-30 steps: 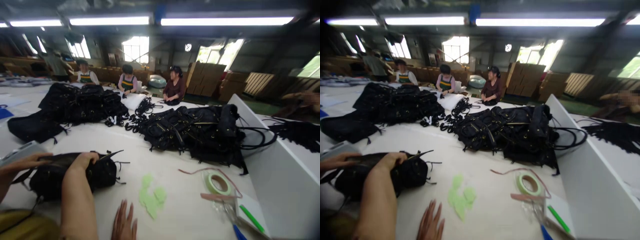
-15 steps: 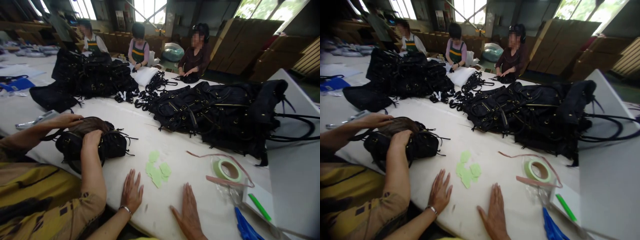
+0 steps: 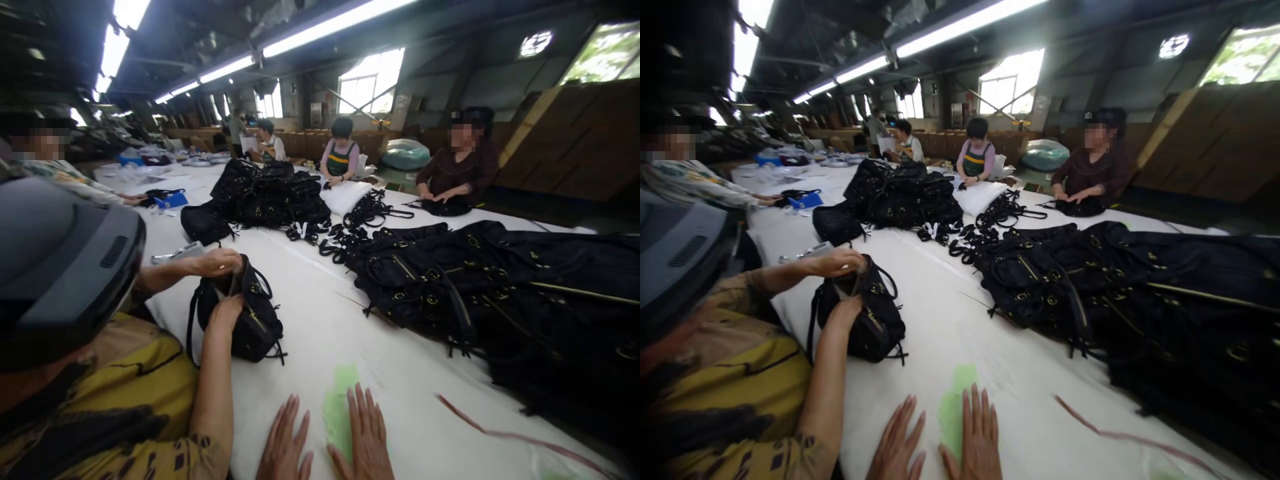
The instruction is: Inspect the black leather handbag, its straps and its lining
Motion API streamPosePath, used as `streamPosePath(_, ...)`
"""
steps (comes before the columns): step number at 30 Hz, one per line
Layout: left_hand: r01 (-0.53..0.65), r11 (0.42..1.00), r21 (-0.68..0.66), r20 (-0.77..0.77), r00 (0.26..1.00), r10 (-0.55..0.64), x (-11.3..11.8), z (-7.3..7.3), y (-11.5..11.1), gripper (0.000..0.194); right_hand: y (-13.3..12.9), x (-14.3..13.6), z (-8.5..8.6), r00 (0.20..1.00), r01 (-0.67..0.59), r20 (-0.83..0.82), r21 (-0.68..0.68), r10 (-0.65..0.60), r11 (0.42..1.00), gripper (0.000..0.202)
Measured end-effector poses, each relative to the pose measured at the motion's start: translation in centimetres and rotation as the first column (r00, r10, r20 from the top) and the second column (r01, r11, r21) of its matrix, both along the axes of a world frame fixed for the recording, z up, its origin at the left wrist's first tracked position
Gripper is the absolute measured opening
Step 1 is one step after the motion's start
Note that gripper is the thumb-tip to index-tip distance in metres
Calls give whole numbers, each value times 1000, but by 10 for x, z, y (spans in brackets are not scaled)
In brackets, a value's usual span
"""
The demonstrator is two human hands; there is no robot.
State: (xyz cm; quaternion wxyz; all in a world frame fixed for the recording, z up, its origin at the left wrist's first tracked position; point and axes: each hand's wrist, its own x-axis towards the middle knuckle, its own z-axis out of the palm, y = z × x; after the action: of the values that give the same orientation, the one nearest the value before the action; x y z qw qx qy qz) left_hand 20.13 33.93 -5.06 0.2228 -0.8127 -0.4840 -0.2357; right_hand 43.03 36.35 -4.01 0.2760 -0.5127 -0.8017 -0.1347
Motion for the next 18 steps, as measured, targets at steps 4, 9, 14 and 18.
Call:
streamPosePath(4, 24, 985, 173, -22, 1000, -20, -4, -10, 10, 57, 37, -10, -6, 979, -144, 164, 141, 121, 979, 77)
streamPosePath(9, 61, 988, 143, 76, 995, -72, -11, 23, 19, 58, 44, -11, 18, 981, -165, 135, 184, 141, 969, 45)
streamPosePath(14, 200, 971, 133, 254, 940, -229, -34, 87, 112, 76, 56, 26, 106, 995, -49, -92, -44, 45, 998, 33)
streamPosePath(18, 245, 954, 173, 349, 890, -292, -63, 131, 214, 103, 99, 111, 176, 963, 245, -108, -22, -246, 969, 42)
